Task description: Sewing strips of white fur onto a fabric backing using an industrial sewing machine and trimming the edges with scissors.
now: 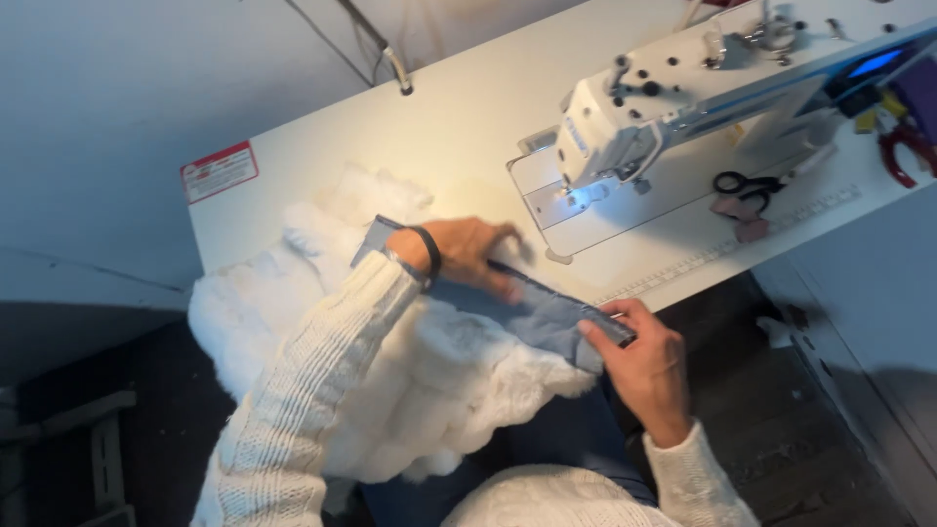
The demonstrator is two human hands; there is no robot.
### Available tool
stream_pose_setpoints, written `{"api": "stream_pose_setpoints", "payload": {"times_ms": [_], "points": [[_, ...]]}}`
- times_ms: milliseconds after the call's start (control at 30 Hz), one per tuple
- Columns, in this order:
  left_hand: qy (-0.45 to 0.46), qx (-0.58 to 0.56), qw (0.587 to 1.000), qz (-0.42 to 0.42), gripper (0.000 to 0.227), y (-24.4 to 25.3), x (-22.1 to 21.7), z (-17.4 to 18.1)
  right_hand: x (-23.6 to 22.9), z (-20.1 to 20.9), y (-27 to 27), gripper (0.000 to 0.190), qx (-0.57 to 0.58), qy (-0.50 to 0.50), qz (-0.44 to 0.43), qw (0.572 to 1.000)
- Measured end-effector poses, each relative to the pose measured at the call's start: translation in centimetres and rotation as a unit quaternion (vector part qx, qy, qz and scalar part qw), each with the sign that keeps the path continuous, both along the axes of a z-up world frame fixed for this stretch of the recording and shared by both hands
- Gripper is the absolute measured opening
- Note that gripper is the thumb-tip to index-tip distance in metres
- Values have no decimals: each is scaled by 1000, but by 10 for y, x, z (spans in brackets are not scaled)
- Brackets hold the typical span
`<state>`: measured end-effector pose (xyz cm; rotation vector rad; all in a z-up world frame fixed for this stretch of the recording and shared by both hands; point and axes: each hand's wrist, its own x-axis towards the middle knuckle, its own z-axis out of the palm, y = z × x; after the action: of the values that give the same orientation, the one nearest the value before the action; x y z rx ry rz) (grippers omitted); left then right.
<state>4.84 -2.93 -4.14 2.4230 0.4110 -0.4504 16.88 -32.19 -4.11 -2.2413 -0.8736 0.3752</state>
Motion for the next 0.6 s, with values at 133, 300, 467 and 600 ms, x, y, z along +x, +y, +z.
{"api": "stream_pose_setpoints", "payload": {"times_ms": [133, 300, 467, 600], "points": [[0, 98, 994, -41, 55, -15, -21, 22, -19, 15, 6, 26, 106, 0, 18, 994], [25, 57, 987, 146, 36, 5, -119, 99, -34, 59, 57, 14, 245, 31, 166, 955], [-139, -357, 870, 311, 55, -7, -230, 158, -59, 73, 99, 11, 412, 256, 289, 825], [-134, -226, 864, 429, 38, -11, -286, 147, -14, 43, 59, 22, 467, 119, 222, 848]]}}
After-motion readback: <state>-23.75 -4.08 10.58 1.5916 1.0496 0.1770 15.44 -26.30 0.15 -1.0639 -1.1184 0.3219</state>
